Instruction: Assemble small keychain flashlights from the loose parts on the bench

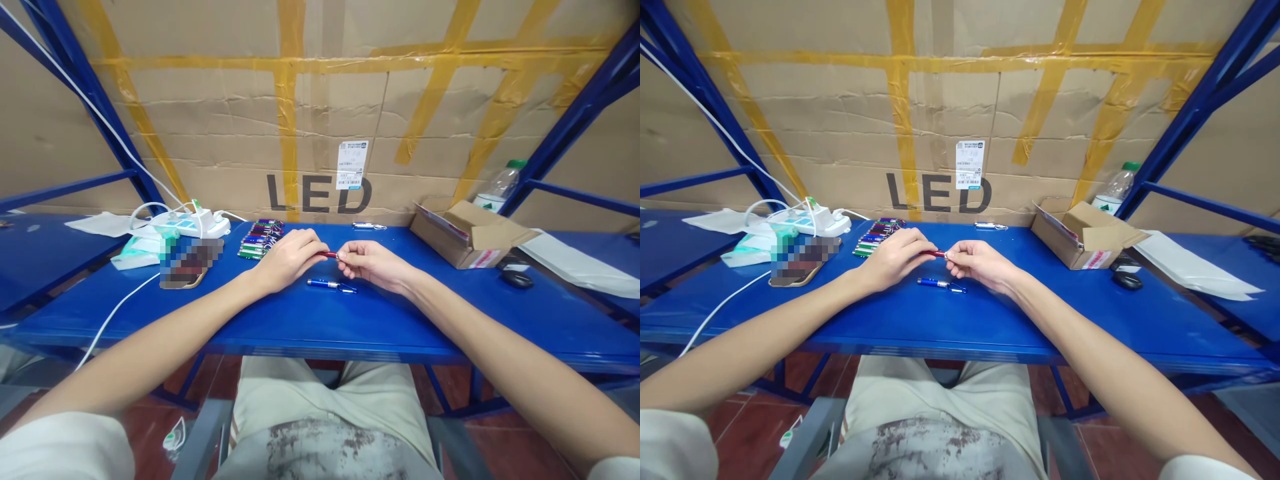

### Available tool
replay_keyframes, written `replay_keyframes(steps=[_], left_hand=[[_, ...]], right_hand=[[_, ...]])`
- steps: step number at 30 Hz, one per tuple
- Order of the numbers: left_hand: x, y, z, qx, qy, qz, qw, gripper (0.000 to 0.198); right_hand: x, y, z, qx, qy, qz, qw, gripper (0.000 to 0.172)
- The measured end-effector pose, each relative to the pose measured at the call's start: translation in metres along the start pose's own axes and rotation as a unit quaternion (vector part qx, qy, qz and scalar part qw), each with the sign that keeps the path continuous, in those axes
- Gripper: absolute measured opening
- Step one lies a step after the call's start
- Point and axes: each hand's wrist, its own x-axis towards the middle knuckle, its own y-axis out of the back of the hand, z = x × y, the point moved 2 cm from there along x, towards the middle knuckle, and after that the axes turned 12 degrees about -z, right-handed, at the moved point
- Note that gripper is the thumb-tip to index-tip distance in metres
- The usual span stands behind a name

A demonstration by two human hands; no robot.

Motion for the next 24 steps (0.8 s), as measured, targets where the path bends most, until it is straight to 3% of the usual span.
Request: replay_keyframes(steps=[6, 14, 24], left_hand=[[0.0, -0.003, -0.001, -0.036, 0.003, 0.008, 0.999, 0.023], [-0.001, -0.007, -0.007, -0.123, 0.071, 0.016, 0.99, 0.018], [0.0, -0.008, -0.011, -0.2, 0.135, -0.009, 0.97, 0.02]], right_hand=[[0.002, 0.003, 0.002, -0.019, 0.024, 0.018, 0.999, 0.047], [0.003, 0.0, -0.003, -0.211, 0.129, 0.062, 0.967, 0.047], [0.0, -0.002, -0.002, -0.273, 0.116, 0.071, 0.952, 0.038]])
